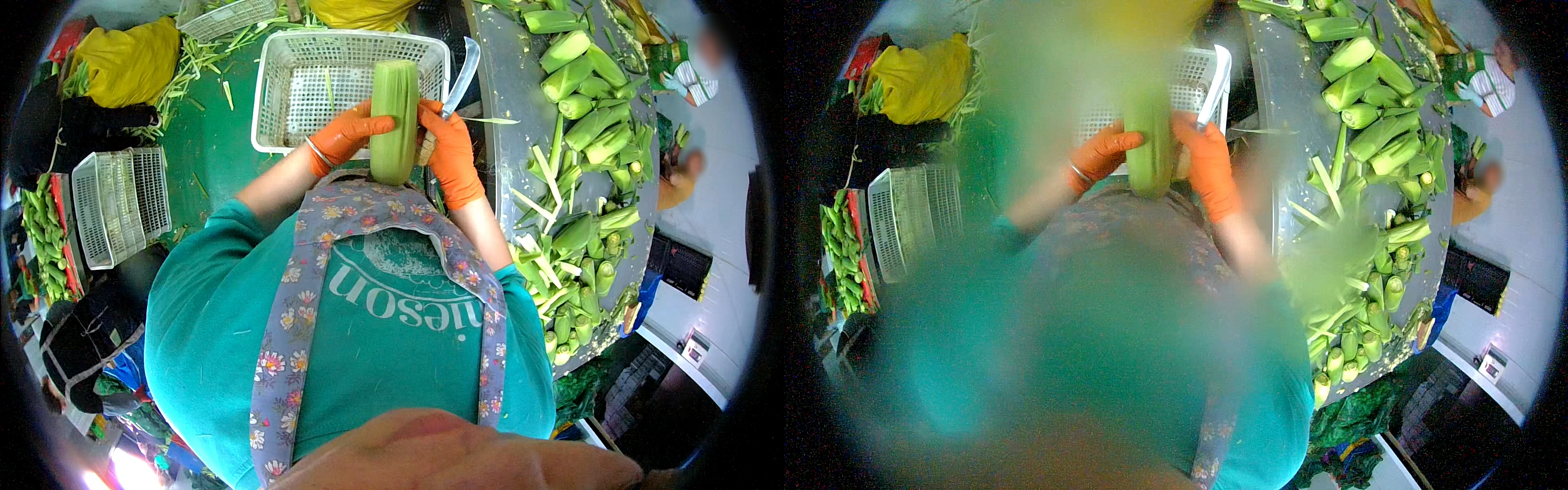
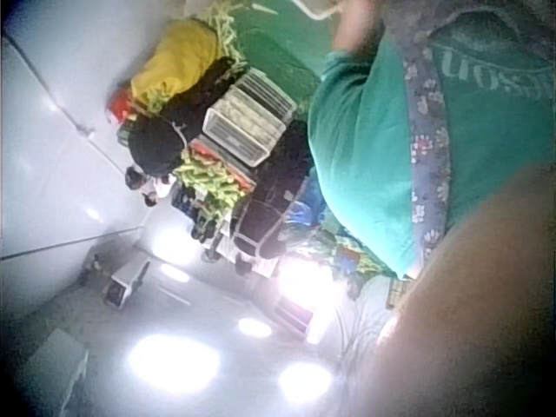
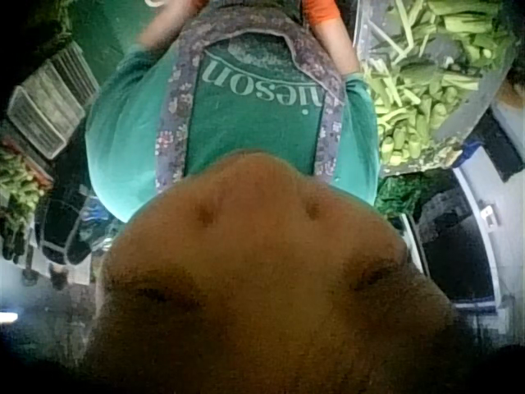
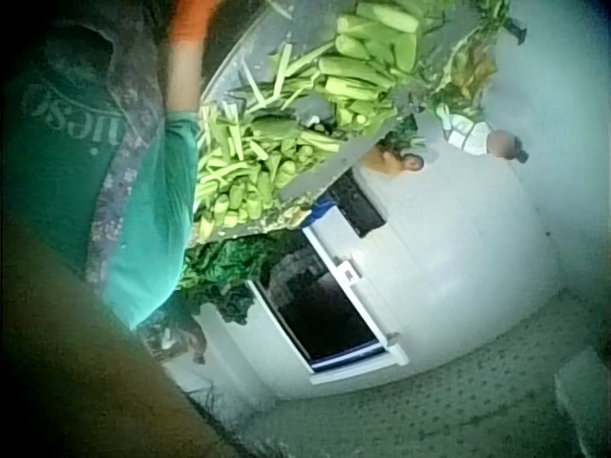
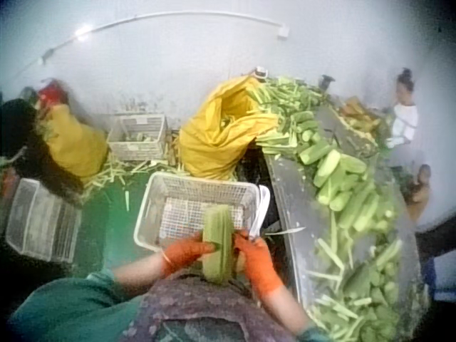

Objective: The person peels husks from corn cobs using a small knife to trim the ends and then pulling the leaves away by hand. The person places the peeled corn into a white basket and the husks into a yellow bag.

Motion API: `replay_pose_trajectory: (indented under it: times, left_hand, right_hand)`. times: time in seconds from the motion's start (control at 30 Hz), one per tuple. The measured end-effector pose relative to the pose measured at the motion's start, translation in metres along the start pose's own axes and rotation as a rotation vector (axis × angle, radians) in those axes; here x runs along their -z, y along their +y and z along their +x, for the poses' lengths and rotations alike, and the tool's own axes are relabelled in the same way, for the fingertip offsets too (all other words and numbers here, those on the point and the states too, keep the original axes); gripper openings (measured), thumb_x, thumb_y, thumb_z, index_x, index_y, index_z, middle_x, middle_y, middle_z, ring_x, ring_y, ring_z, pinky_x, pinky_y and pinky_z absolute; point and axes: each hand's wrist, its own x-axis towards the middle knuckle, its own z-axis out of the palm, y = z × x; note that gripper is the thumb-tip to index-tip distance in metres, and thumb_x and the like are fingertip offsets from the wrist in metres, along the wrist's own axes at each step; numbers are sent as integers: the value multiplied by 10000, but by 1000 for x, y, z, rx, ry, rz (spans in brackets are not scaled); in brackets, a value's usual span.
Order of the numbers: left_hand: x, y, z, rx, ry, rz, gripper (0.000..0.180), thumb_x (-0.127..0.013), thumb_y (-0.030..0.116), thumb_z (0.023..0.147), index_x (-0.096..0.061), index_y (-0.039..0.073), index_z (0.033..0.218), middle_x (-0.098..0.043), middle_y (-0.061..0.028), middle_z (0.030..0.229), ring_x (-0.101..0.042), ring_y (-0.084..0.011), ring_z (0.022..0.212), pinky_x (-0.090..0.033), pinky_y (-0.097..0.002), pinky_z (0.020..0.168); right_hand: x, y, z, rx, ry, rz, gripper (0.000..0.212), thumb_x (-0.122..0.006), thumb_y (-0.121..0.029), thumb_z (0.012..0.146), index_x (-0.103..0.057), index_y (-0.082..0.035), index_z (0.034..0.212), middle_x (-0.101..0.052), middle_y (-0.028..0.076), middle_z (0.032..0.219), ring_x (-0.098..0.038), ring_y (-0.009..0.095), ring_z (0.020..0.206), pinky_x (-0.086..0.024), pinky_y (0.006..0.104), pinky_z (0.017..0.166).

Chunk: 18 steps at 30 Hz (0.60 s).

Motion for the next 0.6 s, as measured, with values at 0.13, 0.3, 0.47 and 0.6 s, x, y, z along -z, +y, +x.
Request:
replay_pose_trajectory:
  times: [0.13,0.3,0.47,0.6]
  left_hand:
    - [-7,-14,-2,53,28,-186,605,-684,361,879,-494,63,1370,-587,-104,1304,-575,-244,1178,-461,-412,1002]
    - [8,-37,1,129,159,-44,494,-707,179,868,-536,64,1316,-629,-63,1200,-594,-208,1112,-466,-361,978]
    - [-4,-33,-2,145,221,64,539,-739,145,841,-521,70,1328,-625,-54,1199,-586,-197,1106,-454,-344,983]
    - [-9,-28,-4,169,241,134,601,-749,131,834,-486,80,1371,-617,-55,1228,-573,-197,1135,-434,-351,1011]
  right_hand:
    - [-10,-4,-4,171,67,-254,194,-639,-139,923,-692,-15,1062,-676,7,879,-602,79,731,-477,234,643]
    - [-20,-24,-17,278,116,-315,127,-683,-105,879,-697,-23,975,-649,-16,811,-581,70,741,-474,233,679]
    - [-21,-32,-24,271,115,-430,118,-692,-95,870,-692,-16,958,-674,8,814,-594,70,739,-473,239,668]
    - [-9,-25,-22,244,58,-360,114,-691,-101,864,-682,-6,927,-674,12,805,-592,75,725,-478,246,665]
